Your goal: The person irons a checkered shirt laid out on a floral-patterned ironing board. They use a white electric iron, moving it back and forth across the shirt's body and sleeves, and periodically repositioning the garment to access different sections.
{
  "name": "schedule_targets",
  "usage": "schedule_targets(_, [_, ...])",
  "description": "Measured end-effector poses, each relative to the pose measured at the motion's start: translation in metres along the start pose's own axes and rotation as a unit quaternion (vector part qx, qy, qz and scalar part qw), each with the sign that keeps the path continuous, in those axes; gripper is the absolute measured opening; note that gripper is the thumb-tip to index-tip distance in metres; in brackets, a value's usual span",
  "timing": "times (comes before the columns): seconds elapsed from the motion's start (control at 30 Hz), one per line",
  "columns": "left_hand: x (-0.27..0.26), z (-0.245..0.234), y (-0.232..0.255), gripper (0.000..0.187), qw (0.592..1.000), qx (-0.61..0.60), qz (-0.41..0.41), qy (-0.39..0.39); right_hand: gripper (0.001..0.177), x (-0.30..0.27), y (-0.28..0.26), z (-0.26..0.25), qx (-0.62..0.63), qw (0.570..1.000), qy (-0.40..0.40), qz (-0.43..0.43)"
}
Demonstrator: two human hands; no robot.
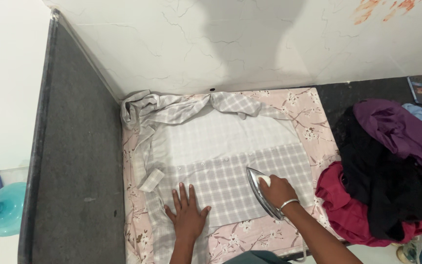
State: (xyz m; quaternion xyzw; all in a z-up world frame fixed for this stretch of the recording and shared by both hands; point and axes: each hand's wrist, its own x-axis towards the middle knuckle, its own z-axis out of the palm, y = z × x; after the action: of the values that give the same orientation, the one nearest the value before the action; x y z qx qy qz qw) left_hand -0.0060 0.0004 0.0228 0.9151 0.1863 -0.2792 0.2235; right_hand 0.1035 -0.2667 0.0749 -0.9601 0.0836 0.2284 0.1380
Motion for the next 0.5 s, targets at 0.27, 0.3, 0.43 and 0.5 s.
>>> schedule_targets(0.27, [-0.001,-0.006,0.003,0.097,1.000,0.010,-0.010,-0.023,0.054,-0.002,-0.041,-0.009,0.013,0.999,-0.033,0.030])
schedule_targets(0.3, [-0.001,-0.005,0.004,0.096,1.000,0.011,-0.009,-0.024,0.055,0.000,-0.045,-0.011,0.012,0.998,-0.044,0.037])
schedule_targets(0.43, [-0.001,-0.004,0.002,0.096,0.999,0.019,-0.005,-0.025,0.056,0.007,-0.057,-0.011,0.011,0.999,-0.013,0.034])
schedule_targets(0.5, [0.002,-0.005,0.003,0.096,1.000,0.018,-0.002,-0.021,0.055,0.013,-0.062,-0.012,0.017,0.999,-0.004,0.039])
